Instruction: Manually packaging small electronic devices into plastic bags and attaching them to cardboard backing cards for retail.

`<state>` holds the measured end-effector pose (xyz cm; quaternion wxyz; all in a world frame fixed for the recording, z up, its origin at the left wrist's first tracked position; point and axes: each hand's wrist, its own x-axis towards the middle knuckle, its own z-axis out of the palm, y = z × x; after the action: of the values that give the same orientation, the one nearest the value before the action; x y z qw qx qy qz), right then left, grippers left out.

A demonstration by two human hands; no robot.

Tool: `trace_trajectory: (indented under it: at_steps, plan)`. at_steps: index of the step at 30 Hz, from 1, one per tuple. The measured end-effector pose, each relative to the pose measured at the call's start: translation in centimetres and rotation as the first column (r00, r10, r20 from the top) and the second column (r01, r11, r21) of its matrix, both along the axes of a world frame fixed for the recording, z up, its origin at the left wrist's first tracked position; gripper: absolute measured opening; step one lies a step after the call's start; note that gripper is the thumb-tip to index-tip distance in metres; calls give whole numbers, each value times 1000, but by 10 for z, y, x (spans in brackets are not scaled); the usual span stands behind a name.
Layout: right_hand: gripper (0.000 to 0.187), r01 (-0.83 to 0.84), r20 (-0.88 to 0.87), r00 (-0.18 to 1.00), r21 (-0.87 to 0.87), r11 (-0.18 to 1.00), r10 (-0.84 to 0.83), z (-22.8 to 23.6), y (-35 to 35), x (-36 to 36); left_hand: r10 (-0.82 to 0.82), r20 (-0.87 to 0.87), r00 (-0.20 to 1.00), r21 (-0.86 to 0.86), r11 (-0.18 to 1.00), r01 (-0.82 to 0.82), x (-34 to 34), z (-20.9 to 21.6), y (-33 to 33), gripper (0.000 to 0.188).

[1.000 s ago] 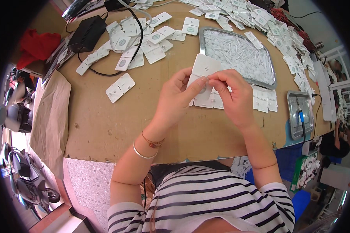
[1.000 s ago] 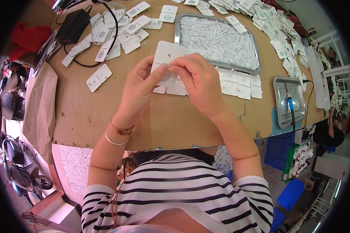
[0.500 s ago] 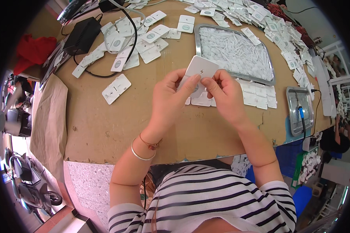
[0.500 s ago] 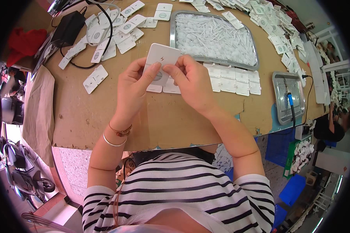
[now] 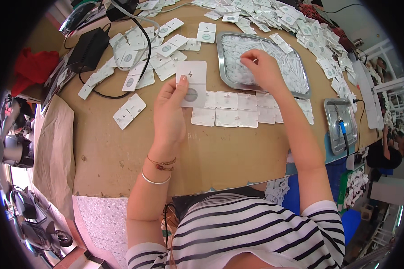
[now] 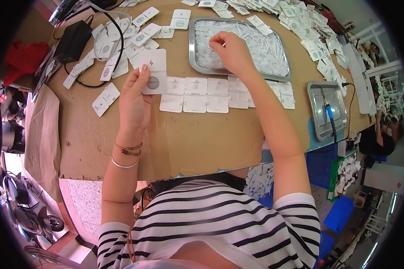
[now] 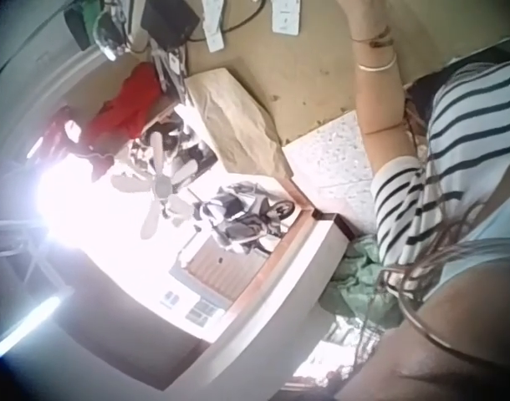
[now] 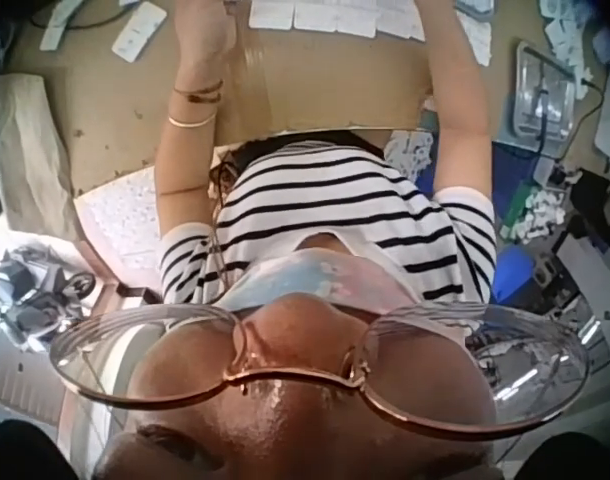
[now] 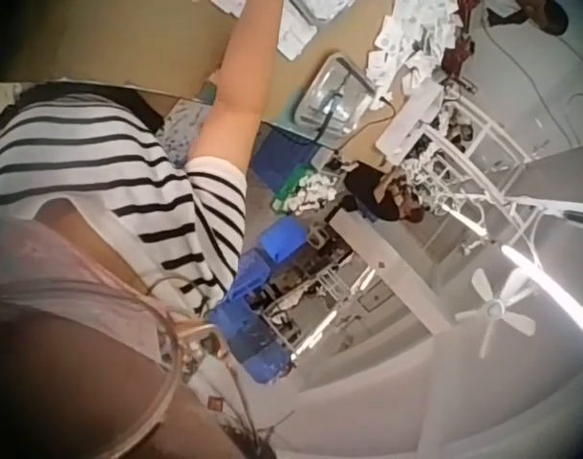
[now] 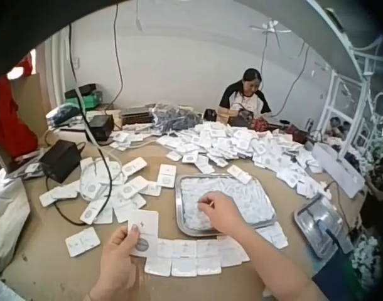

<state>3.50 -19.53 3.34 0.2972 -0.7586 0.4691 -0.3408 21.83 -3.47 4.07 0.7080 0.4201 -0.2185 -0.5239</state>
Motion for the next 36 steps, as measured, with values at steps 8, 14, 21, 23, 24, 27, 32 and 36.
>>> trace_trajectory:
  at_steps: [8, 14, 21, 23, 24, 27, 32, 36]
  plan:
    - [16, -92, -333, 934, 130, 987, 130, -6, -15, 4, -38, -84, 996, 19, 999, 39, 7, -3, 2, 23]
    - [16, -86, 79, 994, 225, 971, 70, 6, 8, 2, -129, 27, 991, 168, 978, 123, -1, 4, 4, 29]
    - [21, -38, 46, 998, 155, 987, 32, 5, 14, -1, -261, -147, 954, 54, 961, 272, 3, -9, 4, 32]
    - [20, -16, 35, 999, 182, 983, 10, 4, 12, -5, -252, -163, 954, 57, 963, 265, 2, -4, 6, 34]
    - [19, -13, -53, 999, 14, 1000, 13, 4, 14, -5, -246, -180, 952, 63, 963, 260, 1, -1, 7, 38]
    - [16, -36, 47, 998, -31, 999, 38, 12, 32, -4, -305, -168, 937, 48, 947, 316, -4, 2, 5, 49]
    - [7, -238, 487, 873, 367, 899, 33, 42, 95, 21, -389, -37, 920, 44, 919, 391, -8, 8, 11, 57]
    - [9, -239, 354, 917, 114, 964, 186, 27, 101, 22, -425, 107, 899, 79, 905, 418, -13, 13, 12, 62]
